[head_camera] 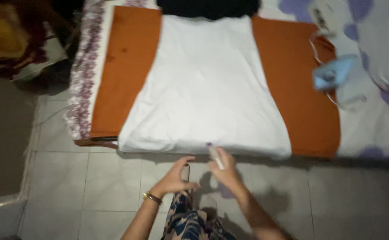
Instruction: The person irons a black dress and a white shirt on a bed. They spray the garments with water, smooth them by hand, and use an iron to press the fabric. The person flips the dress over and continues ironing both sides.
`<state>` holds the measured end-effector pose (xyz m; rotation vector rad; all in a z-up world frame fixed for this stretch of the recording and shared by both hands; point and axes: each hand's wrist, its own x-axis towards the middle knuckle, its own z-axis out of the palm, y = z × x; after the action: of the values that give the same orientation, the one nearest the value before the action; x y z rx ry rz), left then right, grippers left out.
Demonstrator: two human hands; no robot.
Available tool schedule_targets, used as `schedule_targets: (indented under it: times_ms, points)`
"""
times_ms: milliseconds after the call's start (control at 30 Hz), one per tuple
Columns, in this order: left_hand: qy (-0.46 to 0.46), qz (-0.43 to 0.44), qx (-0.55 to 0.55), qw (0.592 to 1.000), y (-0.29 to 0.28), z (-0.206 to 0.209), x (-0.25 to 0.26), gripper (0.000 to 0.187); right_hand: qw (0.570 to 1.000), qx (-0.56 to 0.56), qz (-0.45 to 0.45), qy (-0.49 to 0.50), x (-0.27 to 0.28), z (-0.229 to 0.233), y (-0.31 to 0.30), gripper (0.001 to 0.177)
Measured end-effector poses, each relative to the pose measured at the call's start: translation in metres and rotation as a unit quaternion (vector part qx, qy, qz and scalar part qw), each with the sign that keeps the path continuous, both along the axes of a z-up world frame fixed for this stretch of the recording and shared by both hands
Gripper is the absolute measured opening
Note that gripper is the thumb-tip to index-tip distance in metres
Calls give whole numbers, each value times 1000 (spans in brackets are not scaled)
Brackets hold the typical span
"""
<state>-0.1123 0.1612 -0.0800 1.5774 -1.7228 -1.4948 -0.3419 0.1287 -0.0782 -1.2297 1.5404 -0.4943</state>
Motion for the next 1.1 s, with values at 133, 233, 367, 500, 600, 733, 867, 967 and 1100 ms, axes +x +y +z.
schedule_targets:
  times_ms: [133, 233, 367, 500, 600, 733, 867, 967, 1100]
  points:
    - [100, 180, -207, 956, -21, -10, 7, 88, 938, -236, 135, -215, 120, 42, -60, 46]
    - [25, 314, -270, 910, -60, -21, 53, 66, 912, -246, 207, -253, 173, 42, -97, 82]
    - [-45, 428, -268, 862, -121, -31, 137, 69, 933, -235, 269, 36, 177, -5, -146, 88]
    - [-327, 428, -256, 803, -183, -47, 218, 73, 838, -171, 352, 381, 171, -54, -156, 84]
    - [-469, 411, -235, 745, -227, -63, 260, 79, 860, -63, 364, 352, 160, -65, -166, 57]
    - [-470, 423, -125, 764, -272, -76, 271, 104, 887, -304, 292, 186, 147, -73, -184, 51]
    - [-446, 335, -232, 797, -294, -80, 200, 99, 935, -188, 254, 157, 121, -83, -209, 43]
    - [-343, 193, -249, 885, -302, -80, 116, 86, 933, -211, 166, 240, 83, -77, -230, 42]
    - [-290, 62, -249, 922, -319, -82, 29, 75, 872, -304, 156, 352, 16, -69, -255, 47]
